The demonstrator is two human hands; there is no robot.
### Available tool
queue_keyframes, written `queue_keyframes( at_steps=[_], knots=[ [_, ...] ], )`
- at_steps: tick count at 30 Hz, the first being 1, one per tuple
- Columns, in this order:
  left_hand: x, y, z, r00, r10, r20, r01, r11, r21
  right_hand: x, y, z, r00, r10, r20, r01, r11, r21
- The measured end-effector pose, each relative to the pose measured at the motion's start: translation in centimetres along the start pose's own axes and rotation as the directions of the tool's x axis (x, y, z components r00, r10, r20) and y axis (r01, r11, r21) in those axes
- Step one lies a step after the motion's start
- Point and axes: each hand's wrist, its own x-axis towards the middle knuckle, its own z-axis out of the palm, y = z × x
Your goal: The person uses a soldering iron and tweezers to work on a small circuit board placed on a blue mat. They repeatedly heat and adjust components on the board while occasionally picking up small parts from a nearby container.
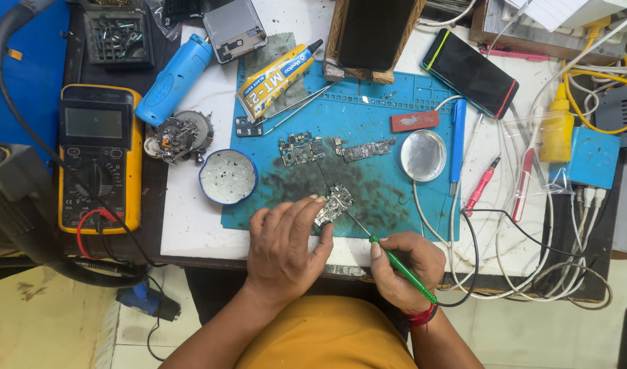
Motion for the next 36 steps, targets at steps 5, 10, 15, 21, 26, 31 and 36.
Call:
queue_keyframes(
  at_steps=[5,10,15,21,26,31,36],
  knots=[
    [-0.01,-0.01,0.00,1.000,0.006,-0.004,-0.006,1.000,-0.004,-0.08,0.03,0.26,0.998,0.041,-0.054,-0.042,0.999,-0.015],
    [0.00,-0.01,-0.03,1.000,0.008,-0.008,-0.008,1.000,-0.003,-0.24,0.08,0.31,0.996,0.063,-0.060,-0.063,0.998,0.001],
    [0.02,-0.04,-0.04,1.000,0.015,-0.011,-0.015,1.000,0.000,-0.34,0.24,0.26,0.997,0.063,-0.047,-0.062,0.998,0.019],
    [0.17,0.04,-0.17,1.000,0.014,-0.012,-0.014,1.000,-0.009,-0.38,0.31,0.37,0.996,0.068,-0.062,-0.066,0.997,0.039],
    [0.13,-0.03,-0.17,1.000,0.019,-0.011,-0.019,1.000,-0.005,-0.41,0.33,0.33,0.995,0.079,-0.062,-0.079,0.997,0.014],
    [0.13,-0.04,-0.15,1.000,0.017,-0.009,-0.017,1.000,-0.012,-0.30,0.33,0.31,0.996,0.068,-0.062,-0.068,0.998,0.000],
    [0.14,-0.05,-0.16,1.000,0.018,-0.010,-0.018,1.000,-0.016,-0.21,0.32,0.40,0.996,0.054,-0.073,-0.055,0.998,-0.006]
  ],
)
